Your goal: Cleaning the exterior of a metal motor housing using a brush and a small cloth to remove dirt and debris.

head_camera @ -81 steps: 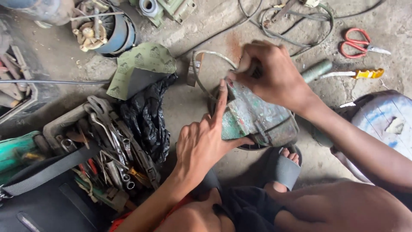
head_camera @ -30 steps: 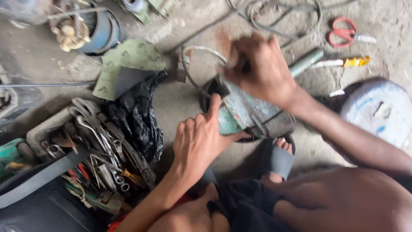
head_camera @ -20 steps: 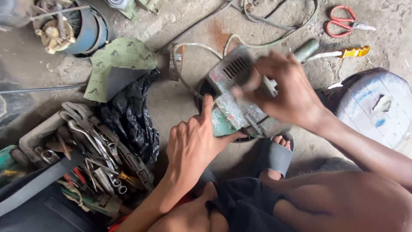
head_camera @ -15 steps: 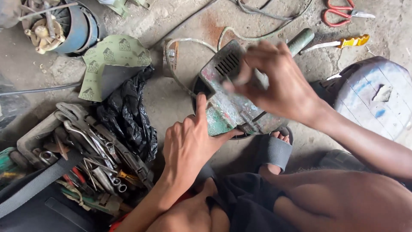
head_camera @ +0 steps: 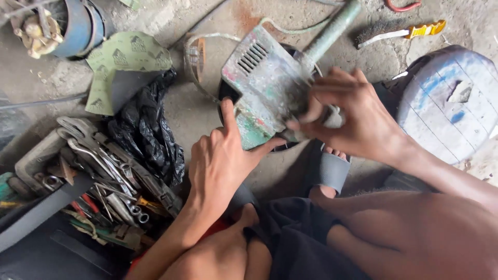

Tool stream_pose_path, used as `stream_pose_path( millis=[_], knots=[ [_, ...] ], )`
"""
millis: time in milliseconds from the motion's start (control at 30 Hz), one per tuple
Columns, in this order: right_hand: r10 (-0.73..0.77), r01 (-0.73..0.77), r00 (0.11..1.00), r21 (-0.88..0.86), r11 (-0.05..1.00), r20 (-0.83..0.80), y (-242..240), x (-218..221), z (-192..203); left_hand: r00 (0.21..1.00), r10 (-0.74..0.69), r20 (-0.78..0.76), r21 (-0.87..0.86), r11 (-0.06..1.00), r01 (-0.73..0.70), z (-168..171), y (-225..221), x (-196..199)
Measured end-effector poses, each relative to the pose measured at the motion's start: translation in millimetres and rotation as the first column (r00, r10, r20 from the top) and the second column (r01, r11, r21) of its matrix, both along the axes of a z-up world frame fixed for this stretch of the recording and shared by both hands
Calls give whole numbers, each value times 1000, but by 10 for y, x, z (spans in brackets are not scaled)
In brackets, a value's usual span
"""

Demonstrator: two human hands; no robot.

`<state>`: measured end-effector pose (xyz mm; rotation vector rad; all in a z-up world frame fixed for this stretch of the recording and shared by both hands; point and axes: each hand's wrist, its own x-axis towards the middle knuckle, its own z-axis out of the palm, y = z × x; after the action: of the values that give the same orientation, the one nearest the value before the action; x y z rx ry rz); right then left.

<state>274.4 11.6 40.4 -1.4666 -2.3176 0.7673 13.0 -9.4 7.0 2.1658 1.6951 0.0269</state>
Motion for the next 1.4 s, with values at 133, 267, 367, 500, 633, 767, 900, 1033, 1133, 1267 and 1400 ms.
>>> stream_pose_path(
  millis=[133, 267, 367, 500, 633, 767, 900, 1033, 1133, 1267, 1400],
  knots=[
    [40, -16, 988, 164, 986, -148, 283, -271, -121, 999, -32, -37, 85, 996, 36, -41, -6, -34],
    [59, -58, 998, 36, 998, -31, 13, -63, 27, 1000, -8, -27, 85, 996, 10, -45, 6, -42],
    [-16, 14, 998, -27, 1000, -60, -4, -64, -17, 1000, -16, -15, 12, 1000, 17, 3, -4, 23],
    [10, -2, 999, 202, 979, -36, 263, -348, -132, 1000, -12, -16, 38, 999, 12, 10, 40, -7],
    [50, -52, 998, 67, 996, 44, 79, -154, 2, 998, 10, 64, 12, 1000, -11, -11, 44, 37],
    [-18, 15, 999, 73, 997, 34, 271, -319, -97, 999, 15, 32, 46, 999, -16, -74, -13, 96],
    [79, -78, 997, 127, 989, -2, 336, -363, -22, 999, 22, 44, 0, 1000, -22, -80, 20, 37],
    [28, -26, 999, 79, 997, -18, 241, -265, -78, 1000, -11, -24, 101, 995, 13, -121, -28, 89],
    [43, -38, 999, 212, 977, -19, 563, -502, -179, 1000, 9, 21, 51, 999, -10, -81, 37, 65],
    [74, -81, 996, 133, 988, 52, 367, -422, -22, 1000, -22, 10, 84, 996, 21, -174, 13, 16],
    [50, -49, 999, 157, 986, -1, 452, -455, -162, 997, -33, 63, 74, 997, 29, -141, 16, 53]
  ],
)
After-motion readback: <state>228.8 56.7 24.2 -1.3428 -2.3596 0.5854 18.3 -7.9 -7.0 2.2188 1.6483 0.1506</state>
